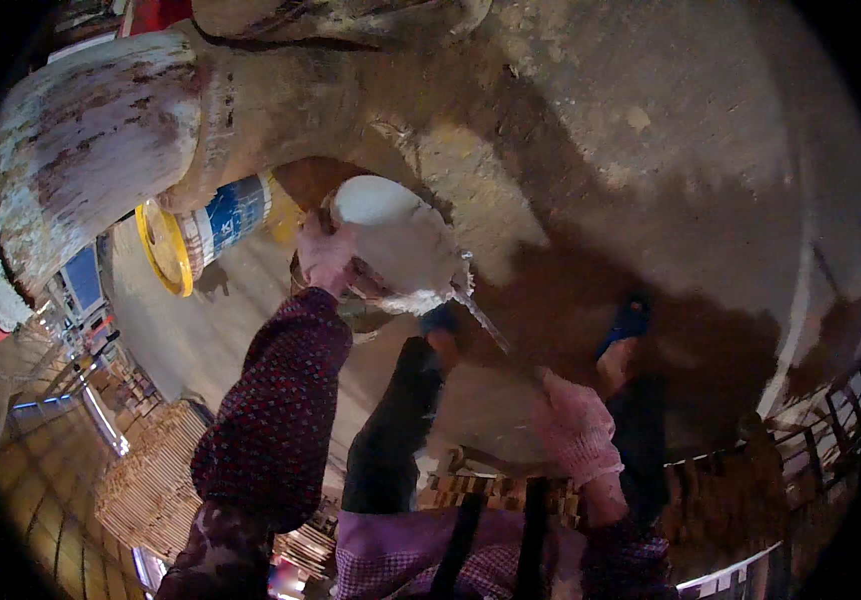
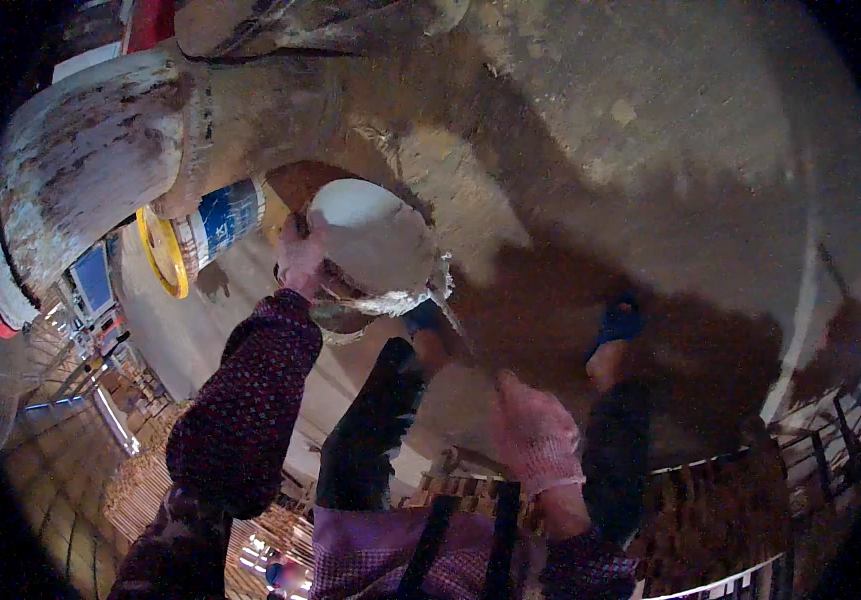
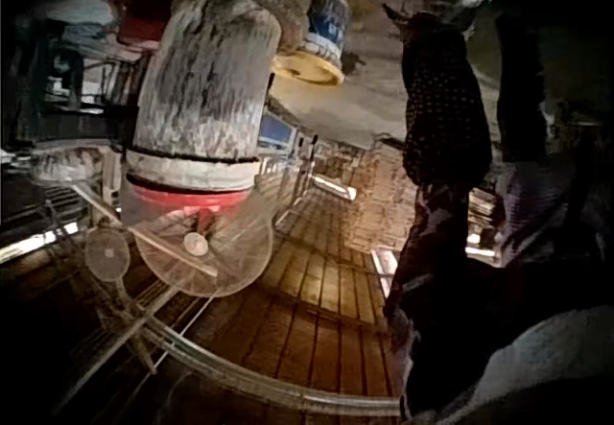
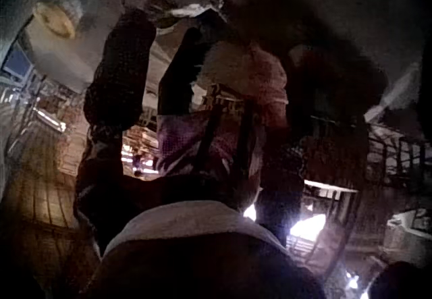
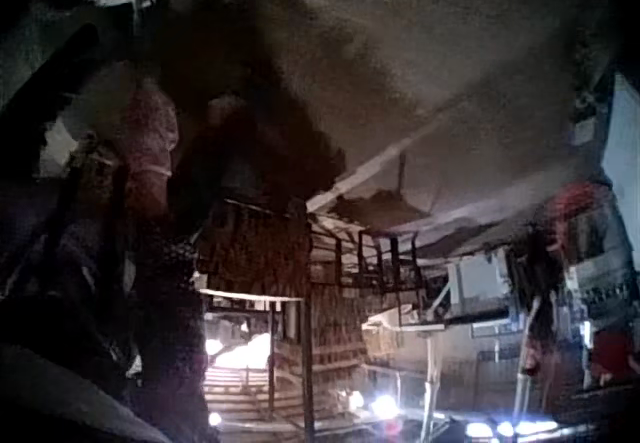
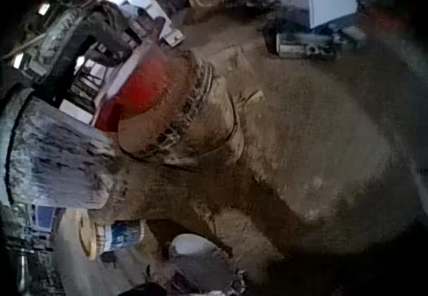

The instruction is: The person scrapes the interior of a white bucket with a metal scraper, collecting residue into a smaller container. They then pour the collected material into a larger bucket and continue scraping another bucket.

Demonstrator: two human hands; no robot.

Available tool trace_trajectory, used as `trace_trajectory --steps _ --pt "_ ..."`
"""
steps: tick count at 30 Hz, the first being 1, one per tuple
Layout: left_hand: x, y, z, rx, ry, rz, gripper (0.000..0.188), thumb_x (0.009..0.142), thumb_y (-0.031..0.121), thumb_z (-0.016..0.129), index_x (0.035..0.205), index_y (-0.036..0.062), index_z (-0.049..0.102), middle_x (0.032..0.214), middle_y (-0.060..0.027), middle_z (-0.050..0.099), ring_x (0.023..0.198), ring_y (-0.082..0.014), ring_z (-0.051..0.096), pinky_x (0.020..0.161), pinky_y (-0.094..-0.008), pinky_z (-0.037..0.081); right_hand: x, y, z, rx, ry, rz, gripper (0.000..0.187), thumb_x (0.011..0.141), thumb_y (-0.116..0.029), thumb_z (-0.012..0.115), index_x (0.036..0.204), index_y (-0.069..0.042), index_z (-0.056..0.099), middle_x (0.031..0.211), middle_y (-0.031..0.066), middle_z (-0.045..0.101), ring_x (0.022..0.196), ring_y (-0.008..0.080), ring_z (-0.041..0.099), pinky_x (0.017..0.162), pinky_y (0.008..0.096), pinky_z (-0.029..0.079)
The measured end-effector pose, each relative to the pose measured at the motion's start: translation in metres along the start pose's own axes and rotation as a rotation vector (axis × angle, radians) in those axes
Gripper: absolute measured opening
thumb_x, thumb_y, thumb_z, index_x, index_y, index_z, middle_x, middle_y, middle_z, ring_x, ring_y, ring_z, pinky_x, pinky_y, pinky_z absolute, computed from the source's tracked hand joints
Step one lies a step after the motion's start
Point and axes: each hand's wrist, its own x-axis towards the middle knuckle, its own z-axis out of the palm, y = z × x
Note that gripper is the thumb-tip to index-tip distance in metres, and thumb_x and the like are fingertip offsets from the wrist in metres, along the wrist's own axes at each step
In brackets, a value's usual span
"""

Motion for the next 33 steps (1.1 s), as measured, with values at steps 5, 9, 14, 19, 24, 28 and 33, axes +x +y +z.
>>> trace_trajectory --steps 5,9,14,19,24,28,33 --pt "0.001 0.003 0.008 0.586 0.109 0.033 0.071 0.073 0.034 0.067 0.134 0.0039 0.045 0.124 -0.0242 0.055 0.110 -0.0403 0.056 0.093 -0.0413 0.047 0.015 -0.004 0.012 0.054 0.000 0.033 0.025 0.088 -0.028 0.054 0.101 -0.009 0.063 0.090 0.0217 0.066 0.087 0.0419 0.063 0.075 0.0514 0.050" --pt "0.023 -0.039 0.004 0.413 0.093 0.156 0.067 0.074 0.034 0.068 0.130 0.0027 0.048 0.116 -0.0235 0.059 0.103 -0.0410 0.059 0.088 -0.0408 0.049 0.029 -0.037 0.036 0.045 -0.052 0.139 0.028 0.090 -0.032 0.052 0.104 -0.010 0.061 0.090 0.0211 0.066 0.088 0.0425 0.063 0.076 0.0514 0.050" --pt "0.021 -0.008 -0.001 -0.196 -0.106 -0.043 0.067 0.073 0.038 0.071 0.127 0.0017 0.050 0.106 -0.0223 0.063 0.098 -0.0399 0.061 0.083 -0.0415 0.050 0.016 -0.074 0.014 -0.040 -0.180 0.231 0.032 0.089 -0.031 0.052 0.114 -0.013 0.059 0.096 0.0190 0.067 0.091 0.0406 0.064 0.077 0.0496 0.052" --pt "-0.002 0.027 0.003 0.435 0.120 0.000 0.070 0.072 0.039 0.072 0.128 0.0046 0.050 0.114 -0.0239 0.059 0.106 -0.0383 0.058 0.086 -0.0428 0.048 0.008 -0.072 0.022 -0.103 -0.015 0.050 0.030 0.086 -0.024 0.054 0.112 -0.010 0.058 0.095 0.0190 0.066 0.093 0.0384 0.063 0.077 0.0499 0.051" --pt "0.007 -0.029 0.021 0.141 0.111 0.048 0.072 0.073 0.033 0.071 0.133 0.0052 0.045 0.121 -0.0180 0.058 0.114 -0.0326 0.055 0.094 -0.0399 0.045 0.053 -0.058 0.039 -0.177 -0.056 0.021 0.026 0.084 -0.021 0.054 0.105 -0.007 0.060 0.091 0.0188 0.066 0.092 0.0374 0.064 0.073 0.0492 0.053" --pt "0.016 0.000 0.009 0.306 0.041 0.114 0.071 0.071 0.037 0.071 0.127 0.0012 0.048 0.125 -0.0211 0.054 0.111 -0.0363 0.055 0.097 -0.0390 0.043 0.045 -0.055 0.038 -0.045 -0.035 0.039 0.024 0.084 -0.019 0.053 0.101 -0.004 0.061 0.093 0.0217 0.065 0.092 0.0405 0.062 0.075 0.0481 0.052" --pt "0.012 0.034 0.000 -0.202 -0.048 -0.038 0.056 0.074 0.026 0.068 0.120 -0.0012 0.051 0.119 -0.0177 0.059 0.108 -0.0310 0.057 0.094 -0.0362 0.044 0.026 -0.022 0.086 0.333 0.012 0.203 0.026 0.084 -0.016 0.055 0.105 -0.002 0.062 0.094 0.0255 0.064 0.088 0.0436 0.061 0.073 0.0497 0.050"
